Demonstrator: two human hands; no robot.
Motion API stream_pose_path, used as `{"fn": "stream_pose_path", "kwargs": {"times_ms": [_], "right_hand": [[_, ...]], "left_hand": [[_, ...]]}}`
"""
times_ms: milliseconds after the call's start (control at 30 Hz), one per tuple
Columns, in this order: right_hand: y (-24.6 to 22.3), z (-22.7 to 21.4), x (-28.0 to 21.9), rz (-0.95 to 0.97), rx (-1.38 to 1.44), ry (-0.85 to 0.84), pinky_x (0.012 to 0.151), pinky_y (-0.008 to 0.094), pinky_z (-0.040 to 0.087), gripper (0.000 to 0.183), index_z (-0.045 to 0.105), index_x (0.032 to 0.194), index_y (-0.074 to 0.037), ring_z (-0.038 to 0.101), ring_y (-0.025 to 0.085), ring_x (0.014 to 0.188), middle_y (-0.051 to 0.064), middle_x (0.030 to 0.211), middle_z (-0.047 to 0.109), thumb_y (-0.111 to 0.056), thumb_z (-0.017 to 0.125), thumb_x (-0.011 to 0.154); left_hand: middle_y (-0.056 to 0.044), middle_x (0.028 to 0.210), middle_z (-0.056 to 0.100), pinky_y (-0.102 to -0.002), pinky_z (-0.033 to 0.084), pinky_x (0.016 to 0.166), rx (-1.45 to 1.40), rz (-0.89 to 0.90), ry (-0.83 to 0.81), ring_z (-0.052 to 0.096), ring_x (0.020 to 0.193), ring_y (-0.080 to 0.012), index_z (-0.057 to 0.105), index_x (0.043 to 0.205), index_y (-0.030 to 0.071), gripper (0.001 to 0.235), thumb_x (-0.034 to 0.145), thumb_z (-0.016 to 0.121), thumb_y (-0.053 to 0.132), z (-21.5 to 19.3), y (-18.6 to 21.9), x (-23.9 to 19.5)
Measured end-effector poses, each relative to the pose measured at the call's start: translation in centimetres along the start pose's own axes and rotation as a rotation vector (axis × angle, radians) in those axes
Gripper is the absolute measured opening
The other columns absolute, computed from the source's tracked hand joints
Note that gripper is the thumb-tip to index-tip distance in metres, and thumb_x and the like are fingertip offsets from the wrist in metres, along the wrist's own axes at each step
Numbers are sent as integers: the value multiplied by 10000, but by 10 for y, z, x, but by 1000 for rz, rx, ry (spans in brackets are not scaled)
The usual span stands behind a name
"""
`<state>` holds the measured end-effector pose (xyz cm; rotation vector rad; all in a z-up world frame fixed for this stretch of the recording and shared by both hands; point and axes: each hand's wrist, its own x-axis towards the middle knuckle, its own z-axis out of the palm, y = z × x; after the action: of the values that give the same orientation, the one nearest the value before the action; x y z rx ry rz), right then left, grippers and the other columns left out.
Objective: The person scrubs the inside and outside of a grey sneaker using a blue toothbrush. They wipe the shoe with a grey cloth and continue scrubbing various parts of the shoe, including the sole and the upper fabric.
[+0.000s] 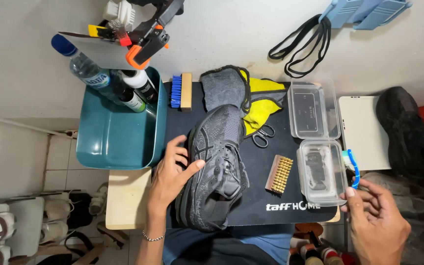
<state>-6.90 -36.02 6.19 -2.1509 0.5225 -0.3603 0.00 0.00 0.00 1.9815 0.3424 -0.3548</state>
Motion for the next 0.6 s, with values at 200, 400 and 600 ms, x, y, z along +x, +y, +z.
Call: {"fn": "stream_pose_path", "kwargs": {"times_ms": [200, 400, 600], "right_hand": [[25, -1, 19, 295, -647, -199, 934, 447, 447, 481, 618, 1366, -241, 718, 313, 996, -6, 901, 801, -384, 636, 906], [11, 5, 12, 305, -381, -207, 857, 355, 527, 480, 632, 1371, -130, 707, 217, 821, 103, 1053, 786, -273, 710, 920], [24, 8, 9, 239, -232, -130, 682, 344, 555, 458, 612, 1396, -27, 708, 240, 733, 146, 1000, 754, -105, 728, 961]], "left_hand": [[-31, 1722, 206, -538, 408, 1090, 275, 240, -164, 397, 1484, -322, 307, 1599, 291, 845, 862, 650, 523, -14, 21, -44], [-57, 1609, 301, -566, 498, 899, 567, 269, -125, 491, 1254, -347, 163, 1642, 324, 1065, 765, 766, 358, -6, 25, -43], [-157, 1305, 444, -439, 574, 437, 1049, 424, 91, 644, 736, -311, 385, 1562, 222, 933, 725, 795, 272, 16, 34, -30]]}}
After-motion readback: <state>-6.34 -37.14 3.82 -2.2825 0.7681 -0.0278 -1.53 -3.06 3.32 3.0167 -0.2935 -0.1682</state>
